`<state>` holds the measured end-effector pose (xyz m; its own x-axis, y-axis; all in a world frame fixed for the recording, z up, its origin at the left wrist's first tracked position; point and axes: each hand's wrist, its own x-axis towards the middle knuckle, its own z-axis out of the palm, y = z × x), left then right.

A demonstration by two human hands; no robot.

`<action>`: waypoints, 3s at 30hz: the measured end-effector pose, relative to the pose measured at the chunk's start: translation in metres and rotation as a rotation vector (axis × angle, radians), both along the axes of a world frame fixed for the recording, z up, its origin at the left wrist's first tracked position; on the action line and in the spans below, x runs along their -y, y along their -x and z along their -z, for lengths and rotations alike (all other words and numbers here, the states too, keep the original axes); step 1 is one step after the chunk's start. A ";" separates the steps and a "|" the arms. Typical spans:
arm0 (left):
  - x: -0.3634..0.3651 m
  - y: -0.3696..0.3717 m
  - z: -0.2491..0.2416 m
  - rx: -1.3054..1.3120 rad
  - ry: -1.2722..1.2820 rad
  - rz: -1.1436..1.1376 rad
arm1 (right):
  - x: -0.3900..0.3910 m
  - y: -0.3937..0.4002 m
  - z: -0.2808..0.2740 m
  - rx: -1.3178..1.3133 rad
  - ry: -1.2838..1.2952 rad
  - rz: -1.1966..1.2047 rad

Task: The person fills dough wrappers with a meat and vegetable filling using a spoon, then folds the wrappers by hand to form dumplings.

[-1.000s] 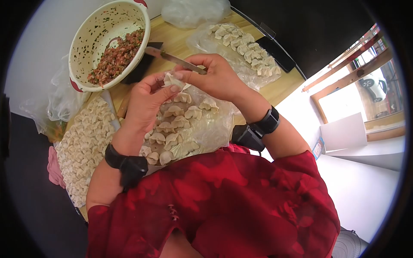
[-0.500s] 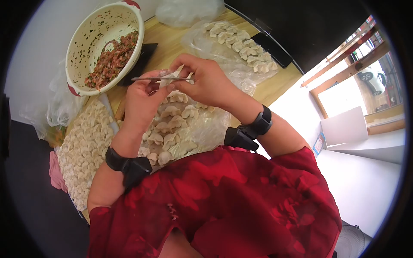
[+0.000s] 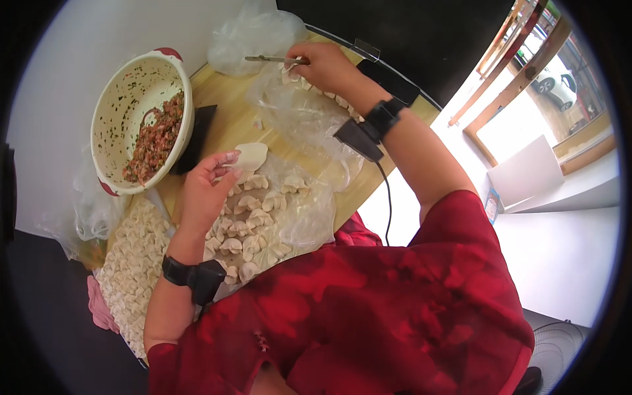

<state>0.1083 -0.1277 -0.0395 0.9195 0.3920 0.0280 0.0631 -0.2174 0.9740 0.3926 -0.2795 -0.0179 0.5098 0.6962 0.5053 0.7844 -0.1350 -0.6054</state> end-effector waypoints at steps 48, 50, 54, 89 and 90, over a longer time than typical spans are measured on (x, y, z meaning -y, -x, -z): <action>-0.016 -0.042 0.026 0.007 -0.349 -0.141 | -0.012 0.087 -0.050 -0.778 0.022 -0.285; -0.017 -0.040 0.033 0.079 -0.405 -0.096 | -0.019 0.094 -0.051 -0.735 0.015 -0.310; -0.005 -0.043 0.026 0.267 -0.993 -0.001 | -0.027 0.103 -0.048 -0.667 0.014 -0.319; -0.068 0.086 -0.011 0.340 1.073 -0.513 | -0.187 0.139 -0.039 0.340 0.170 -0.553; -0.069 0.084 -0.011 0.379 1.092 -0.490 | -0.188 0.142 -0.038 0.341 0.171 -0.553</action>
<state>0.0242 -0.0584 -0.0282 0.6758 0.6749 -0.2964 -0.4138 0.6801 0.6052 0.2510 -0.0915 0.0199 -0.1136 0.8937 0.4341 0.9092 0.2697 -0.3172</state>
